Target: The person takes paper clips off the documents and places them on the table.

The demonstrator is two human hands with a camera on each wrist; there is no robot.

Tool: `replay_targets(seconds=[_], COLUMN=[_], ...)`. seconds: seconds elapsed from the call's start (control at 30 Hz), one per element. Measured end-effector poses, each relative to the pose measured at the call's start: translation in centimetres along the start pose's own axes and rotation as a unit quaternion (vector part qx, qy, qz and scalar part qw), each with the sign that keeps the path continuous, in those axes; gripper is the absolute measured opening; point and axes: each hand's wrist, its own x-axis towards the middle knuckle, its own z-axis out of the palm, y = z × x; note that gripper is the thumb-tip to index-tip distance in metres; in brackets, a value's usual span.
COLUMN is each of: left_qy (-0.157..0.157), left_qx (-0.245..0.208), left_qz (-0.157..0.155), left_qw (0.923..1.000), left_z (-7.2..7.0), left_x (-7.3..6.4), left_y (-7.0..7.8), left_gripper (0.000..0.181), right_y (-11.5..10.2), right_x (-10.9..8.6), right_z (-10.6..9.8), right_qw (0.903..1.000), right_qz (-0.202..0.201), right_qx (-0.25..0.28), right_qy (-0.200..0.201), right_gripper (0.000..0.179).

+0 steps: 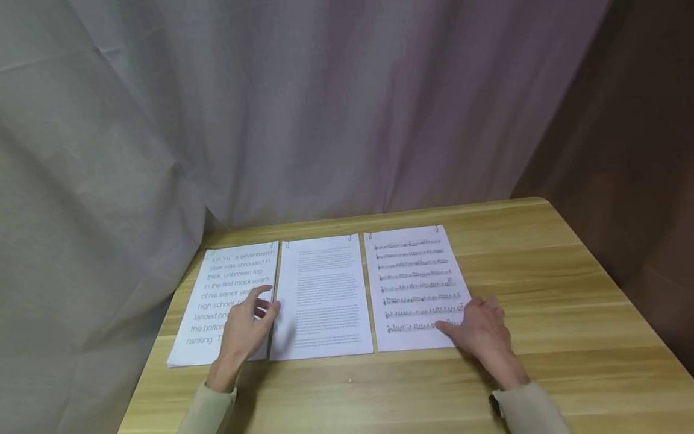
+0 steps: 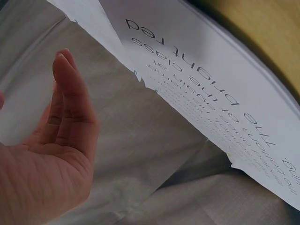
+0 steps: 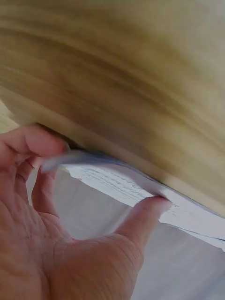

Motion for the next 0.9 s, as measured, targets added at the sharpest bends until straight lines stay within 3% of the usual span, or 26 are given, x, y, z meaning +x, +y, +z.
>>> replay_targets(seconds=[0.27,0.4,0.5,0.63,0.73,0.9], left_qy=[-0.001,-0.001,0.008,0.027,0.037,0.059], left_qx=[-0.004,0.002,0.019,0.027,0.018,0.005], left_qz=[0.006,0.006,0.020,0.048,0.071,0.112], left_qw=[1.0000,1.0000,0.9996,0.9981,0.9966,0.9919], left_z=[0.2,0.3,0.4,0.7,0.9,1.6], left_x=[-0.1,-0.3,-0.6,-0.8,-0.8,-0.8], left_y=[-0.1,0.0,0.2,0.5,0.9,1.5], left_gripper=[0.042,0.038,0.036,0.031,0.028,0.026], right_y=[0.5,1.0,1.5,1.8,1.8,2.2], right_x=[1.0,1.2,1.0,0.9,0.8,0.9], right_z=[0.0,-0.1,0.0,0.2,0.3,0.7], right_qw=[0.9975,0.9952,0.9936,0.9878,0.9809,0.9685], right_qz=[0.024,0.028,0.022,0.007,0.014,0.055], right_qx=[0.060,0.089,0.110,0.139,0.167,0.222], right_qy=[-0.027,-0.031,-0.003,0.070,0.099,0.098], right_gripper=[0.092,0.072,0.053,0.042,0.045,0.053])
